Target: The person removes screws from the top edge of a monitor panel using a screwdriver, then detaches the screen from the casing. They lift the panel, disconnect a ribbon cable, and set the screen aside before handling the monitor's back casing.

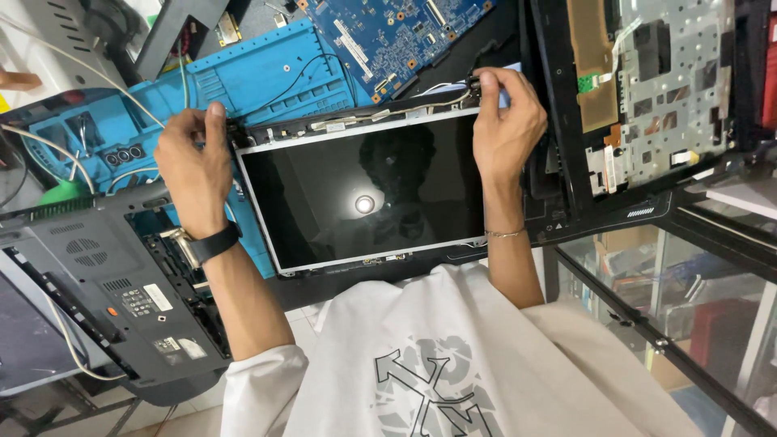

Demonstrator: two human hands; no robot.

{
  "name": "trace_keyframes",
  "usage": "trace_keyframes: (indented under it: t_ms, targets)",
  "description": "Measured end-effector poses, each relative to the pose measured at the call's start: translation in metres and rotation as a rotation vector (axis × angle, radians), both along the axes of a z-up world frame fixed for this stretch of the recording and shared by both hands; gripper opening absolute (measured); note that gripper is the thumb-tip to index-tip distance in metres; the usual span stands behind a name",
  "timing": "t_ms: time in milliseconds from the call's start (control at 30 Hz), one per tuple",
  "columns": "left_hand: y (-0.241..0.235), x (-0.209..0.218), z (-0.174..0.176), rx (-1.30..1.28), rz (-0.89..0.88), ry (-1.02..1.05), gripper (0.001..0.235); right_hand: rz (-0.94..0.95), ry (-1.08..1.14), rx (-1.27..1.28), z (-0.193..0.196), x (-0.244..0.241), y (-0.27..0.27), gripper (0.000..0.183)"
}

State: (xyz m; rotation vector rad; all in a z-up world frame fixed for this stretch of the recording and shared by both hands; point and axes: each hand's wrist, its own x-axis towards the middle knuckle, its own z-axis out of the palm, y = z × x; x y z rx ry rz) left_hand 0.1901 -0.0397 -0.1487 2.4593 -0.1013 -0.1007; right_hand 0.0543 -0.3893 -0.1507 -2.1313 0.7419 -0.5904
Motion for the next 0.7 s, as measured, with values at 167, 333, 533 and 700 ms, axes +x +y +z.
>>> trace_keyframes:
  t_ms: [167,333,533,700]
  targets:
    - [0.000,-0.001,-0.003,-0.004,0.002,0.010,0.039,0.024,0.065,-0.096,0.000,0.000,-0.006,0.017]
    - [-0.001,0.000,-0.001,-0.019,-0.008,-0.032,0.037,0.033,0.106,-0.083,0.009,-0.002,-0.001,0.016]
    - [-0.002,0.000,-0.001,0.004,0.029,0.010,0.037,0.083,-0.055,0.206,-0.005,-0.024,0.003,0.028]
    - [-0.001,-0.002,-0.006,0.022,0.026,-0.016,0.039,0.088,-0.178,0.221,-0.016,-0.035,0.012,0.024]
